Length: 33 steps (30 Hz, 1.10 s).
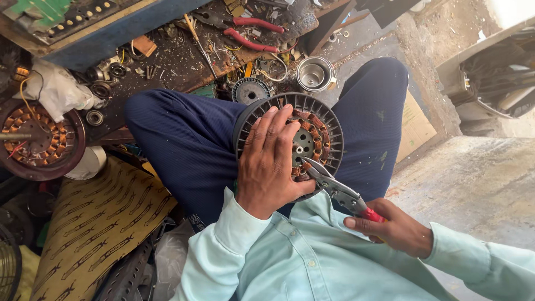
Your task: The person sits cross-legged on the floor and uses pliers to adjust copper windings on a circular electrical stator held in their lap. They repeatedly grip and pull the copper coils to align them within the slots of the stator core.
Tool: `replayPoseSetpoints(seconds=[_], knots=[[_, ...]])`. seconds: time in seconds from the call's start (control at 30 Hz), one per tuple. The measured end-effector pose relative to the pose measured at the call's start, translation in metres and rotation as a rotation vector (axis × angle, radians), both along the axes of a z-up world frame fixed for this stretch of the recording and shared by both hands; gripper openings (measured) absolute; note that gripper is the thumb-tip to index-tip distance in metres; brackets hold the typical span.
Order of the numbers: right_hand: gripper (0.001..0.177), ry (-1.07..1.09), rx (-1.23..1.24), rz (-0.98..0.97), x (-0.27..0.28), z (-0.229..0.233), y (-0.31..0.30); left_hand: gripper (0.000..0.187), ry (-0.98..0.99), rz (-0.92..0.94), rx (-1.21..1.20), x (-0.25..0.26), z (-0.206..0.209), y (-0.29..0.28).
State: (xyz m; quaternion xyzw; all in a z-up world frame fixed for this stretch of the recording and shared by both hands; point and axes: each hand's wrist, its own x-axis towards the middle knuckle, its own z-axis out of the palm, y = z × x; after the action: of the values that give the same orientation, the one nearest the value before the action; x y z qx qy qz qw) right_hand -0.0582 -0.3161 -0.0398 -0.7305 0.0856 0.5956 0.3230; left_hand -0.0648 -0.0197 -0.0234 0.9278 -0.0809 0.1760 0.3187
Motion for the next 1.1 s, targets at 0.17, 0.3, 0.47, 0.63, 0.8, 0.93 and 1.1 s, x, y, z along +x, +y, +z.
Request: replayPoseSetpoints(seconds=[0.17,0.3,0.47,0.63,0.8,0.93,1.1], knots=[[0.05,-0.038,-0.091,0.002,-0.003,-0.003,-0.002,0.088,0.001,-0.004,-0.025,0.002,0.0,0.001],[0.049,0.044,-0.074,0.095,0.007,-0.008,-0.014,0.088,-0.015,0.014,-0.053,0.003,-0.002,0.003],[0.038,-0.346,0.309,0.468,0.03,-0.007,-0.037,0.09,-0.021,0.049,-0.042,0.004,0.011,-0.004],[0.046,-0.483,-0.101,0.741,0.049,0.021,-0.017,0.093,0.032,0.075,-0.051,0.009,0.016,-0.007],[0.049,-0.53,-0.055,0.545,0.046,0.052,-0.003,0.091,0.098,0.125,-0.034,0.011,0.012,-0.011],[0.054,0.027,0.435,-0.04,0.058,0.06,-0.01,0.091,0.075,0.124,-0.043,0.015,0.013,-0.01],[0.058,0.035,0.588,-0.054,0.056,0.054,-0.038,0.092,0.081,0.138,-0.016,0.016,0.011,-0.013]])
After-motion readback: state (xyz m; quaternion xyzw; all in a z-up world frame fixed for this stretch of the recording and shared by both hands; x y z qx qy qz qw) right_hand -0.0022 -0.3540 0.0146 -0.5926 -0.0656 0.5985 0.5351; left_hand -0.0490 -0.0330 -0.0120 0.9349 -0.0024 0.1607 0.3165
